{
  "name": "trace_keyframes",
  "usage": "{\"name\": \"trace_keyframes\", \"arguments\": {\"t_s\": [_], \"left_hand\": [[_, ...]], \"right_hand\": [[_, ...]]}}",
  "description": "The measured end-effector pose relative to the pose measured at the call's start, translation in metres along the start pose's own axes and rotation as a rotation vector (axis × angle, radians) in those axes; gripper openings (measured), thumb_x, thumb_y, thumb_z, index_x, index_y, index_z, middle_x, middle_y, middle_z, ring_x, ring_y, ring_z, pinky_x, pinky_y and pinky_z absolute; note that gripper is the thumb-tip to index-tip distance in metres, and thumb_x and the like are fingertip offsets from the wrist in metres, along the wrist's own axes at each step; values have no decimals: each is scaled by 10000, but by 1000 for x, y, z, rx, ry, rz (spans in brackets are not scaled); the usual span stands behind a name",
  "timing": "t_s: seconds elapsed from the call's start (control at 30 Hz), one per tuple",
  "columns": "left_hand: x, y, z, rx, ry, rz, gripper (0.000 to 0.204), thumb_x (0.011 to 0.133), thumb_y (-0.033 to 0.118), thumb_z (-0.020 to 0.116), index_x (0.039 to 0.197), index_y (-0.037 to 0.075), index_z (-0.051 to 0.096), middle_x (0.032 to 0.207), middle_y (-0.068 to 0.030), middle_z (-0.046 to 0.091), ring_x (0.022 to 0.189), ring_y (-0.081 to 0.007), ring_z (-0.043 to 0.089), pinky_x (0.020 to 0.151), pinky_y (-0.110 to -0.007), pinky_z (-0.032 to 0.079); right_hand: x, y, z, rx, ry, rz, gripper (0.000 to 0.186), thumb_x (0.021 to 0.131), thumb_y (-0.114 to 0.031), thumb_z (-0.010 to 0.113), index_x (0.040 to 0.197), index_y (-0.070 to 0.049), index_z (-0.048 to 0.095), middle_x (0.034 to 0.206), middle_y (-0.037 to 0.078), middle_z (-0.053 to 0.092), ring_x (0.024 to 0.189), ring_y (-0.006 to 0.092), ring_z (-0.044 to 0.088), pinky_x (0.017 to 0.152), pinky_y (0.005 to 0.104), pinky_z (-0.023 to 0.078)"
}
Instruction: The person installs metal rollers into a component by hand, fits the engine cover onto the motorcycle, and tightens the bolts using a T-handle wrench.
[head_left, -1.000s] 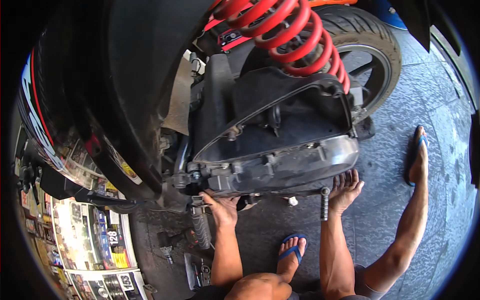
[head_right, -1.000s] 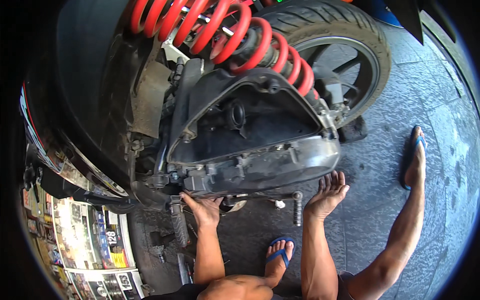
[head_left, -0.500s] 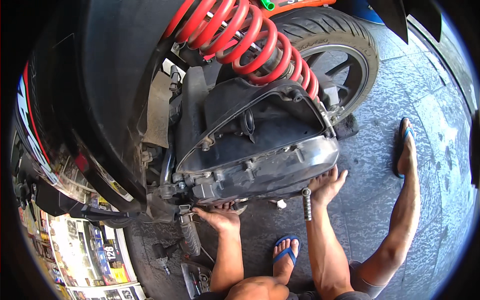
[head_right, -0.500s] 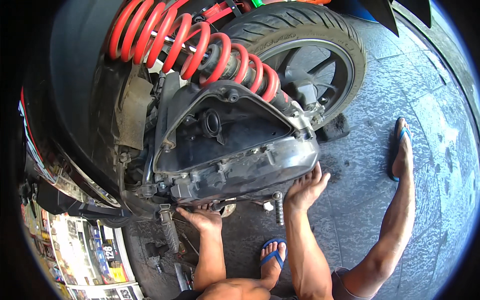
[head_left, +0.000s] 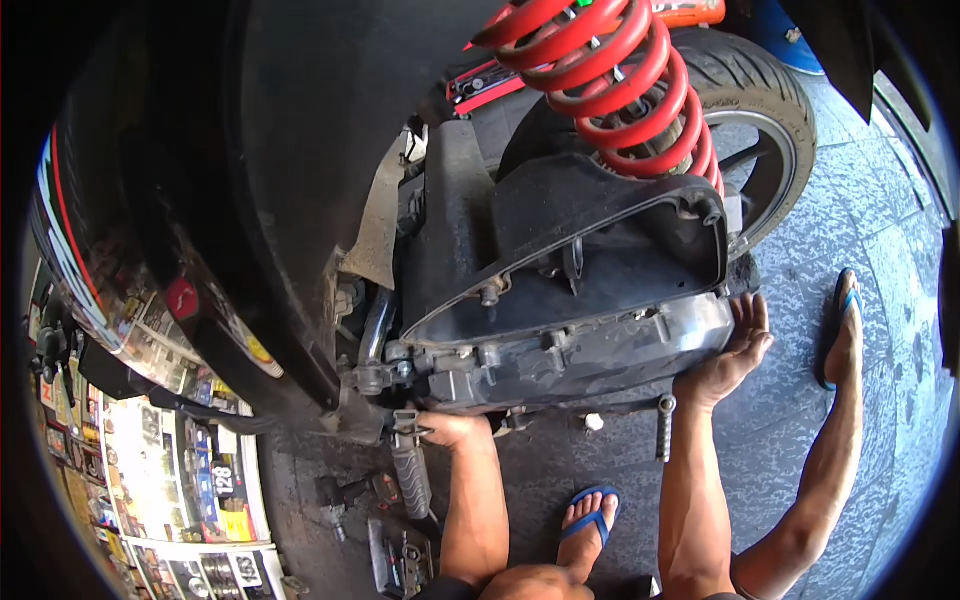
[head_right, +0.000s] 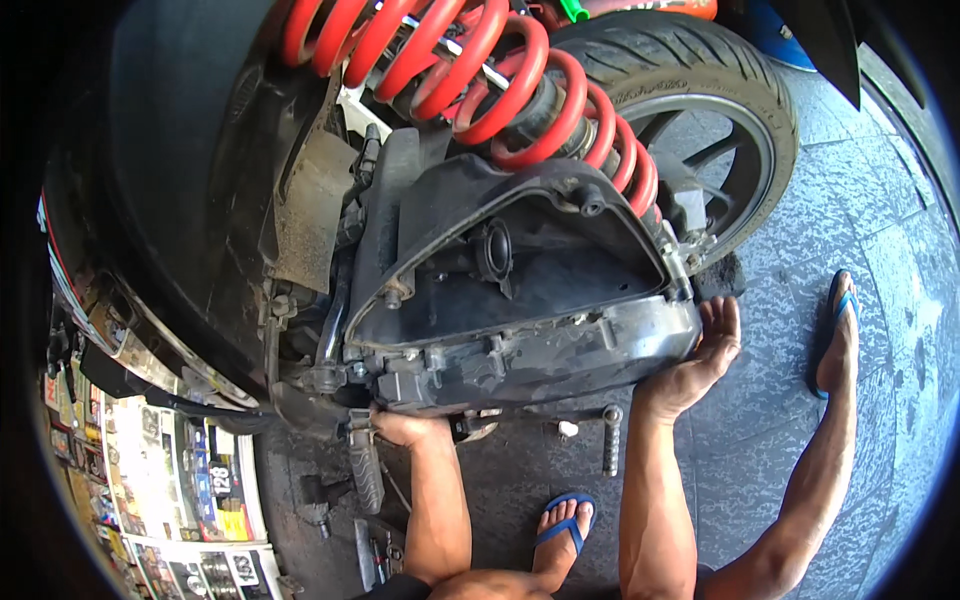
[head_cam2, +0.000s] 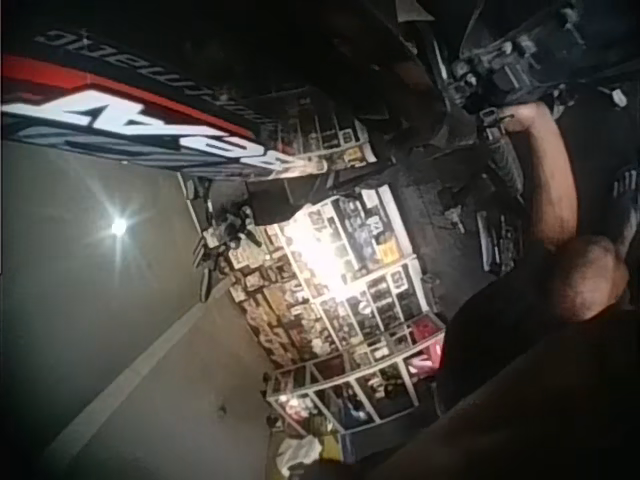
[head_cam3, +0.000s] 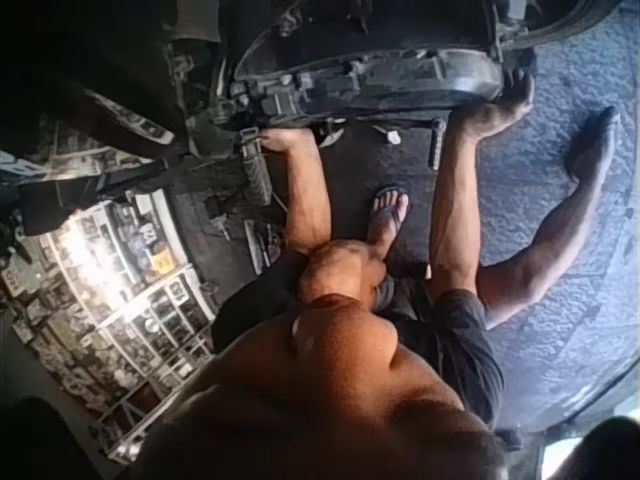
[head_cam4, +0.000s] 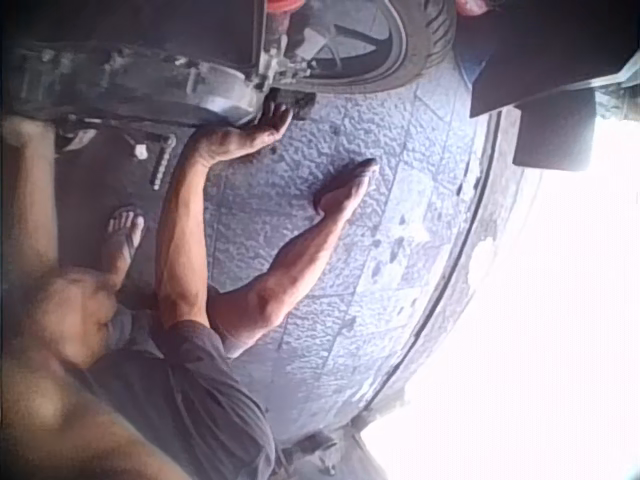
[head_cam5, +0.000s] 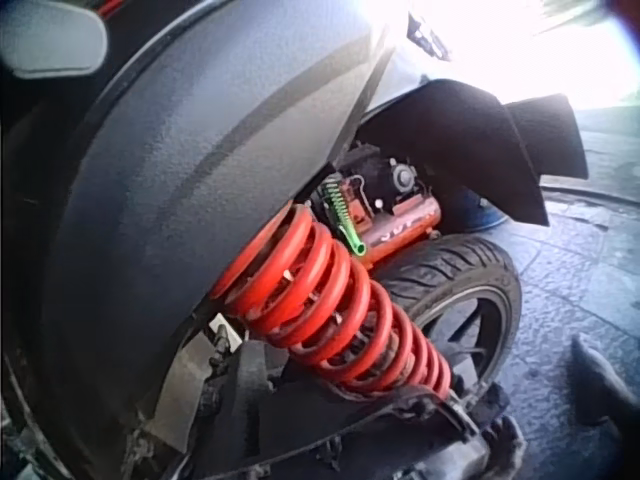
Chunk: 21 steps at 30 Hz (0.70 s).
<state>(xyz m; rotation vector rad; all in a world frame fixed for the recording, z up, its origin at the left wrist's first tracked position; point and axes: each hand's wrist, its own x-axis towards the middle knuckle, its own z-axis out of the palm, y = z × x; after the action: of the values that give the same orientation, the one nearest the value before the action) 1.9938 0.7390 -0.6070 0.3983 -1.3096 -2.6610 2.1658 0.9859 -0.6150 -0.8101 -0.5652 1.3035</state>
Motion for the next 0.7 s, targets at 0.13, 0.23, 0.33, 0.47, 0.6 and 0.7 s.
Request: {"name": "trace_keyframes", "arguments": {"t_s": [0.13, 0.23, 0.33, 0.47, 0.6, 0.7], "left_hand": [[-12, -3, 16, 292, 233, 277, 550, 946, 435, 314, 1263, 52, 549, 1306, -127, 549, 1206, -327, 528, 1035, -496, 427], [-22, 10, 29, 115, 59, 9, 603, 961, 514, 306, 1313, 75, 523, 1340, -115, 526, 1230, -314, 507, 1050, -487, 414], [-29, 18, 37, 41, 40, -67, 601, 970, 527, 321, 1312, 79, 528, 1331, -104, 534, 1217, -293, 516, 1052, -471, 414], [-22, 13, 31, 73, 91, 47, 497, 982, 458, 401, 1285, 93, 548, 1304, -75, 556, 1167, -267, 535, 1013, -433, 433], [-8, 7, 16, -47, -63, -15, 471, 982, 403, 392, 1279, 78, 560, 1296, -88, 563, 1144, -276, 558, 996, -440, 461], [-8, 4, 17, 72, 242, 25, 423, 980, 368, 443, 1270, 94, 582, 1266, -78, 589, 1122, -269, 570, 988, -424, 462]], "right_hand": [[5, 1, -2, -52, -65, 26, 601, 1048, -432, 228, 1365, 37, 428, 1291, 175, 522, 1179, 247, 487, 1073, 384, 336], [5, -5, -7, -172, -123, -85, 550, 1027, -395, 320, 1362, 25, 437, 1300, 174, 511, 1187, 257, 482, 1057, 383, 333], [-12, -25, -18, -311, -121, -172, 567, 994, -411, 358, 1380, -3, 435, 1347, 155, 489, 1233, 268, 461, 1066, 423, 287], [-24, -46, -18, -305, -3, -158, 599, 1004, -469, 332, 1398, -28, 425, 1379, 133, 486, 1283, 255, 440, 1105, 442, 232], [8, -27, 16, -546, -211, -447, 518, 1017, -335, 308, 1341, 36, 468, 1307, 181, 512, 1204, 290, 485, 1060, 394, 324], [12, -25, 15, -546, -183, -328, 486, 1030, -305, 331, 1322, 57, 472, 1264, 188, 531, 1174, 280, 498, 1047, 376, 341]]}}
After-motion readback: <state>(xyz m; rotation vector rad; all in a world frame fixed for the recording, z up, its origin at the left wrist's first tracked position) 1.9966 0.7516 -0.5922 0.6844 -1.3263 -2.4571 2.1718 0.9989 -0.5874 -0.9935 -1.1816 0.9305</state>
